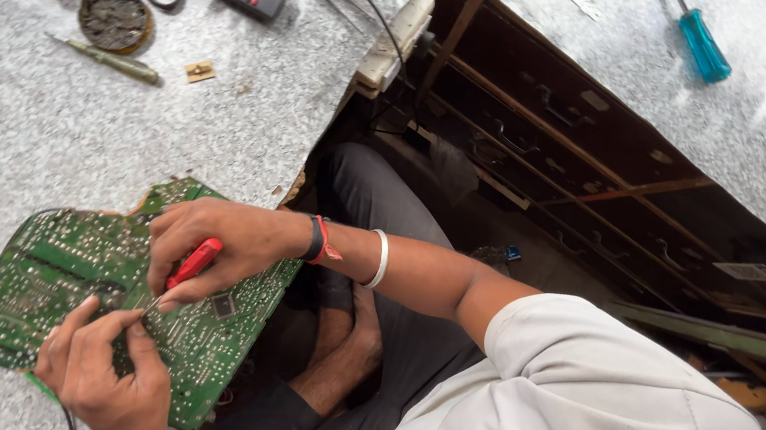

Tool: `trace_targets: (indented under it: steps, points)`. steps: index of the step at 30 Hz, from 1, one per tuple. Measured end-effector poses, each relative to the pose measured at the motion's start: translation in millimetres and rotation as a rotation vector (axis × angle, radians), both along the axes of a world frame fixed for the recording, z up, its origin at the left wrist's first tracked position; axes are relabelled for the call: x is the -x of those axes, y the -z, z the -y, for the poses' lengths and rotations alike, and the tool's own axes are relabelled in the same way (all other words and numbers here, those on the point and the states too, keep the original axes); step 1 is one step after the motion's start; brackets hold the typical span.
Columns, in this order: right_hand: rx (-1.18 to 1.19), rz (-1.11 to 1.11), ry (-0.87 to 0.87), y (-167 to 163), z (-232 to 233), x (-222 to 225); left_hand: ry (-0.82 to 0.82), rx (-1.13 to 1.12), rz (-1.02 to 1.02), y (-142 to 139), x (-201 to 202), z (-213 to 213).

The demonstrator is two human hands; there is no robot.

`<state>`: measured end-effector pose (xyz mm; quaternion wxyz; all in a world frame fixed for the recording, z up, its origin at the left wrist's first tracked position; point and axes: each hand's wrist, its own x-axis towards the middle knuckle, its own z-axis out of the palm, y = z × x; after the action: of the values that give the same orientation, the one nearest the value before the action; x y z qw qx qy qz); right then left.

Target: The person sits at a workbench repairing a large green circuit board. They probe and scrape components with a red-handled screwdriver, reposition and flip the board, work with a multimeter connected by leads, and near the end use a soldering iron on the board's solder joints.

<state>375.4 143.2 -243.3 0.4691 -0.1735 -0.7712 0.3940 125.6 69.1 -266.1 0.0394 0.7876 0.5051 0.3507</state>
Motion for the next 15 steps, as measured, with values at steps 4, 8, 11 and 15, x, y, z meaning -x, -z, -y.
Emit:
trace_targets:
  steps: [4, 8, 11, 15]
  points:
    - [-0.01, -0.014, -0.002, 3.6, -1.6, -0.1, 0.03, -0.005, -0.025, 4.4, 5.7, -5.0]
    - [-0.049, -0.041, -0.005, 7.3, -3.3, -0.3, 0.077, -0.013, -0.143, 7.3, 16.1, -11.4]
    - [-0.056, -0.044, 0.0, 10.9, -4.4, -1.3, 0.145, 0.05, -0.118, 15.4, 26.4, -18.1]
    - [-0.083, -0.092, -0.003, 16.3, -7.9, 0.6, 0.144, 0.085, -0.063, 36.2, 33.3, -22.2]
